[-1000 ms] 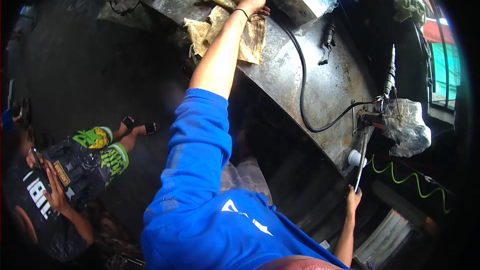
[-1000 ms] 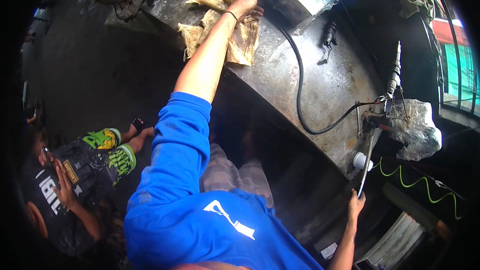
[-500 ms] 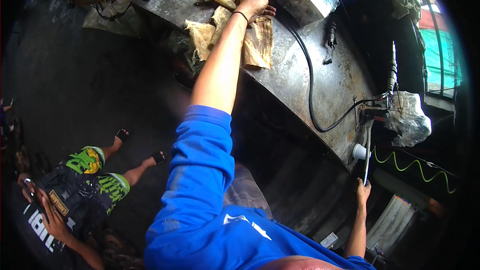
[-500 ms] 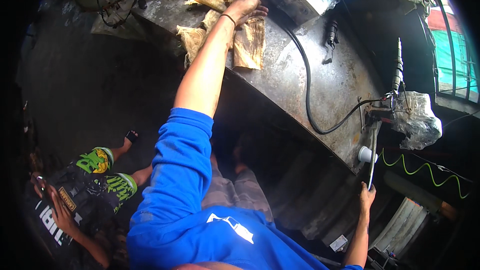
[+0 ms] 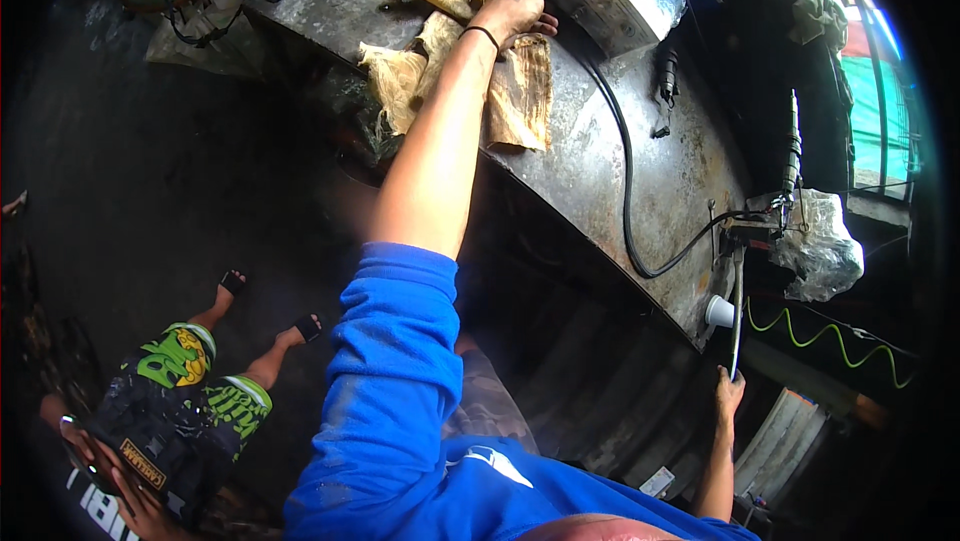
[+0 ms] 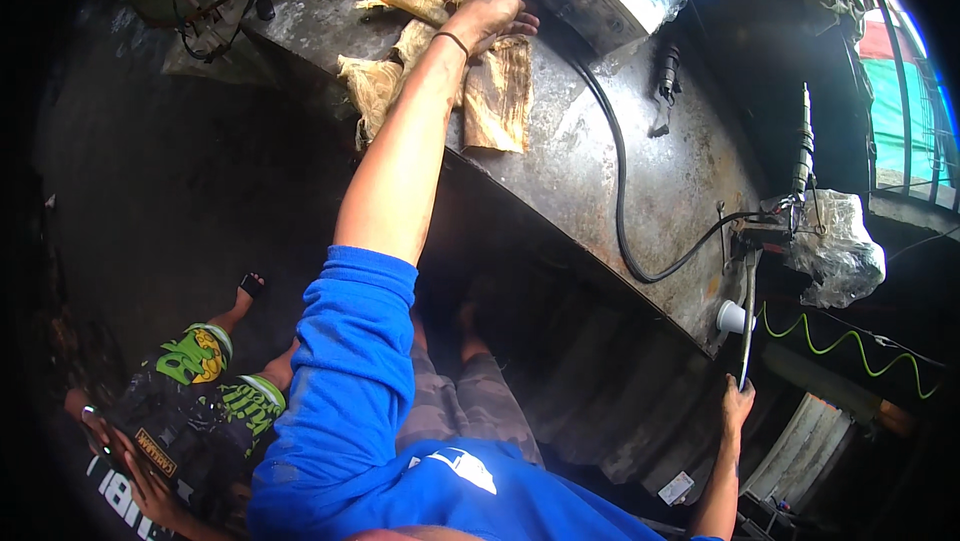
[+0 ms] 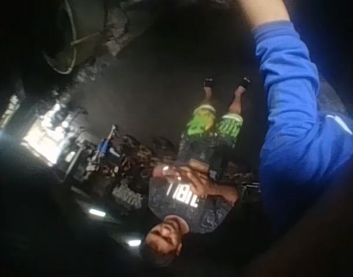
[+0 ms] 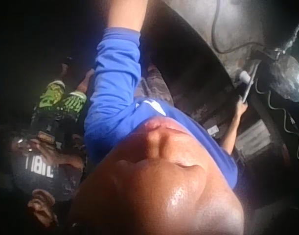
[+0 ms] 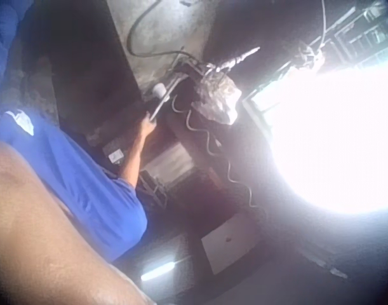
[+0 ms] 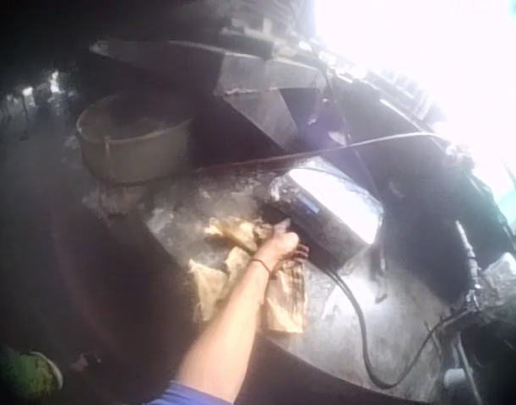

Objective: The person cleans and tests fuel injectors by scrubbing them with a brush and mounting them on a test stand.

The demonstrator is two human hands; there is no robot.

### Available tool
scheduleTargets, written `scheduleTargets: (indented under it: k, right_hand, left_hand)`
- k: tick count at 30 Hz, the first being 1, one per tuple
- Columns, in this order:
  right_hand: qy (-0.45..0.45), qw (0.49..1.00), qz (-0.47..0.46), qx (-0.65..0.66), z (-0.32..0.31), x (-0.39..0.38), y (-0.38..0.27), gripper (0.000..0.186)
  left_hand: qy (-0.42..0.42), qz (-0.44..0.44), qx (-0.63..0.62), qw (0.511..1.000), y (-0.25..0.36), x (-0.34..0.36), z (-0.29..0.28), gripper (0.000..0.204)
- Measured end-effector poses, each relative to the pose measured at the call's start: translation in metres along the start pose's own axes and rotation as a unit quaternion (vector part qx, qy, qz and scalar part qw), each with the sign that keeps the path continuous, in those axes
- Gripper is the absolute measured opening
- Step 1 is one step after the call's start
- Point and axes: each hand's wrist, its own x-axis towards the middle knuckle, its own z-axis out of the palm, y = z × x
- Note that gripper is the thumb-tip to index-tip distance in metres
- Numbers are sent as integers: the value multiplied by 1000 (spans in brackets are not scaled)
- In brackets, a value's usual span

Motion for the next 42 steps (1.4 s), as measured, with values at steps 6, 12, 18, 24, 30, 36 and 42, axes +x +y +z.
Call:
scheduleTargets:
  k: [6,12,18,24,30,36,42]
  right_hand:
    - [-114,989,96,-5,-15,-4,-51,66]
    - [-76,994,77,-25,-14,-7,-40,68]
    - [-81,994,76,-5,-12,-7,-38,69]
    - [-56,995,79,-39,-9,-8,-44,71]
    - [-51,995,76,-34,-9,-5,-34,71]
    - [-73,993,91,-21,-12,-8,-42,70]
    - [-66,994,81,-18,-6,-9,-41,68]
  left_hand:
    - [29,3,145,989,2,-1,-4,78]
    - [-2,-11,165,986,-2,-4,-2,77]
    - [29,18,126,991,-8,-2,-4,79]
    - [18,15,97,995,-4,-4,-3,80]
    - [2,-1,170,985,-2,0,0,78]
    - [33,34,217,975,-9,-5,-2,78]
    - [7,29,227,973,-8,-4,-4,71]
